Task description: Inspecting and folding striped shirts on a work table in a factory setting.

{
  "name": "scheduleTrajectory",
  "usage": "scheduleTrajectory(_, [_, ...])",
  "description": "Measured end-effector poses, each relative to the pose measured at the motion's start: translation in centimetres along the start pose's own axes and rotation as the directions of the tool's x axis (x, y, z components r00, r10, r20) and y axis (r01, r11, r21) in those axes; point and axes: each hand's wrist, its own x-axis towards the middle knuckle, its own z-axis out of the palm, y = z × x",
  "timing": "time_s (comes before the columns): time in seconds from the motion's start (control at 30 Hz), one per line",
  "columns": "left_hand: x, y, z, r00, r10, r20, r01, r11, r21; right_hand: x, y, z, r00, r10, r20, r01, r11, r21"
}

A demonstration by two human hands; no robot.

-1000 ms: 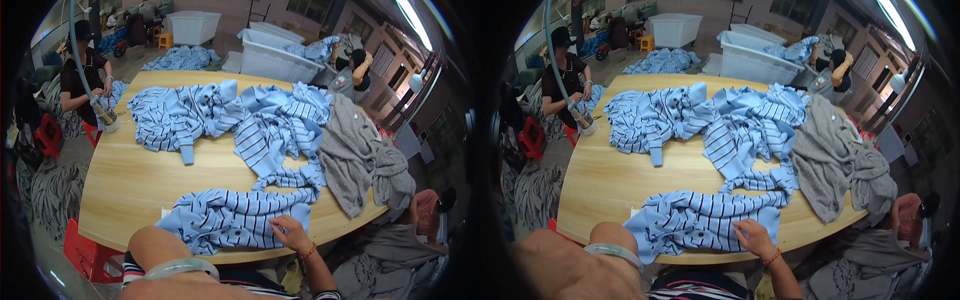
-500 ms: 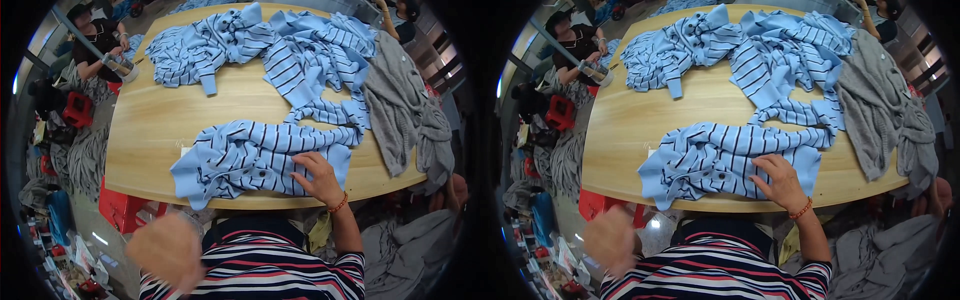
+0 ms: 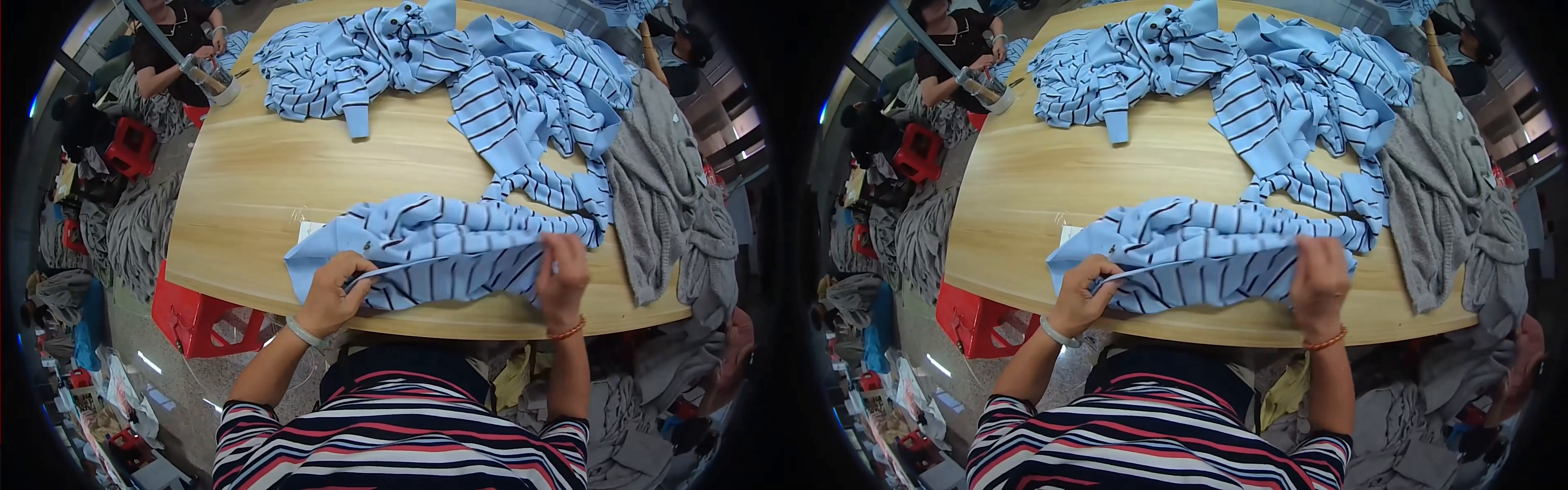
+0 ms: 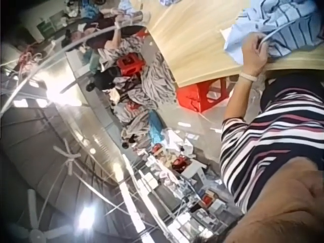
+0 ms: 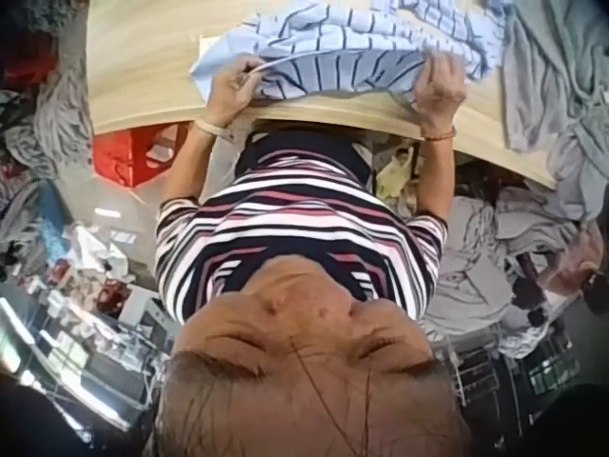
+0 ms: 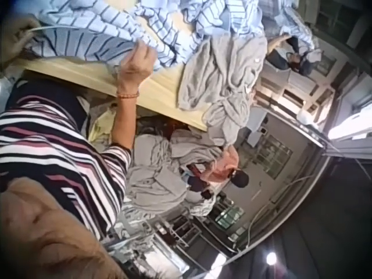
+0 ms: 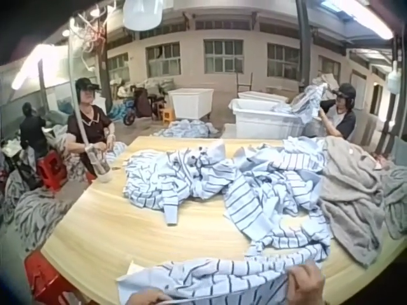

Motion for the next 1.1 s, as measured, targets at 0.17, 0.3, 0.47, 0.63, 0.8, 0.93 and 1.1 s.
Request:
scheduleTrajectory(0.17, [1.1,2.3,2.6,0.937,-0.110,0.330,0.274,0.818,-0.506,1.9,2.1,-3.4,0.995,0.095,0.011,-0.091,0.978,-0.186])
scheduleTrajectory(0.3, [1.1,2.8,3.9,0.911,-0.101,0.401,0.281,0.862,-0.422,0.5,-3.5,-3.2,0.968,-0.022,0.250,-0.052,0.957,0.286])
scheduleTrajectory(0.47, [0.4,3.5,4.2,0.931,-0.056,0.362,0.236,0.848,-0.475,-1.1,-10.0,-0.9,0.847,-0.172,0.503,-0.228,0.737,0.636])
scheduleTrajectory(0.63, [-0.6,3.7,3.1,0.868,-0.158,0.471,0.394,0.795,-0.460,-1.2,-8.7,1.5,0.777,-0.237,0.584,-0.296,0.681,0.670])
scheduleTrajectory(0.8, [-1.2,3.7,4.3,0.891,-0.201,0.407,0.378,0.823,-0.423,-1.3,-9.8,0.8,0.716,-0.184,0.673,-0.446,0.622,0.644])
scheduleTrajectory(0.93, [-1.5,3.7,4.7,0.927,-0.171,0.335,0.298,0.877,-0.378,-2.3,-9.6,0.6,0.755,-0.273,0.596,-0.246,0.724,0.644])
scheduleTrajectory(1.1, [-1.5,3.4,5.2,0.930,-0.166,0.327,0.278,0.901,-0.334,-3.3,-9.7,0.1,0.855,-0.316,0.411,-0.095,0.684,0.723])
